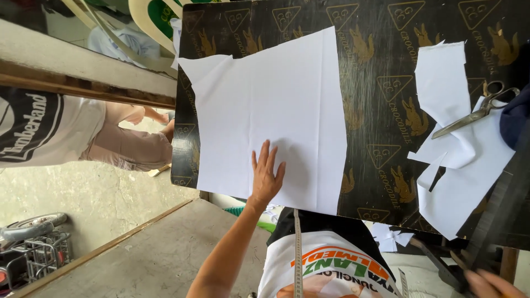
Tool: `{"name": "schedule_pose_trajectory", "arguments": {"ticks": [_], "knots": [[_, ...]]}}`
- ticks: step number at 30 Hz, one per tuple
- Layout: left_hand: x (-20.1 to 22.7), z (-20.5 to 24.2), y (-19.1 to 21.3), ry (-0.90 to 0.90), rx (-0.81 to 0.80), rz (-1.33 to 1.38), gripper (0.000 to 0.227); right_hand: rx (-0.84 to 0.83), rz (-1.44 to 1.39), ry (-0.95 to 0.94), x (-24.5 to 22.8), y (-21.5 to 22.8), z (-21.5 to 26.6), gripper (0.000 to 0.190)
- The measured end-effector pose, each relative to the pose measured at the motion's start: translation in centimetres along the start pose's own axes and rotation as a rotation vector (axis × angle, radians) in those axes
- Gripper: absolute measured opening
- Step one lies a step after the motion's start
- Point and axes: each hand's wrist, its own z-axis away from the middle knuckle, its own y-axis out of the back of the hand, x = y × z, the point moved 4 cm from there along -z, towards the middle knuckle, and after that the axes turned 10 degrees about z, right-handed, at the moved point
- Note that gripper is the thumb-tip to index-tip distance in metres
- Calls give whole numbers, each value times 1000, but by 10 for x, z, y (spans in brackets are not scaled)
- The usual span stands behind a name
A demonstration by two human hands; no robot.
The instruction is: The person measures and marks a piece of white fabric using a measuring tape, pencil, and ruler. They then use scissors to cut the fabric along the marked lines. The person repeats the measuring and cutting process on another piece of white fabric.
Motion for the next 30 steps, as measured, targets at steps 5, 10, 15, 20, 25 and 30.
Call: {"name": "schedule_pose_trajectory", "arguments": {"ticks": [5, 10, 15, 20, 25, 30], "knots": [[-3, -92, -30, -149, -57, 43, 54, -121, -126, 13, -189, -124, -38, 35], [-1, -187, -65, -265, -95, 47, 56, -261, -243, 88, -339, -171, -88, 25], [-2, -252, -91, -367, -220, -92, 71, -305, -219, 195, -404, -170, -118, 16], [10, -281, -85, -423, -523, -335, 82, -269, -78, 222, -427, -153, -116, 26], [11, -277, -81, -458, -689, -396, 85, -225, 87, 223, -413, -171, -126, 32], [7, -252, -79, -448, -687, -424, 87, -207, 109, 258, -418, -167, -122, 31]]}}
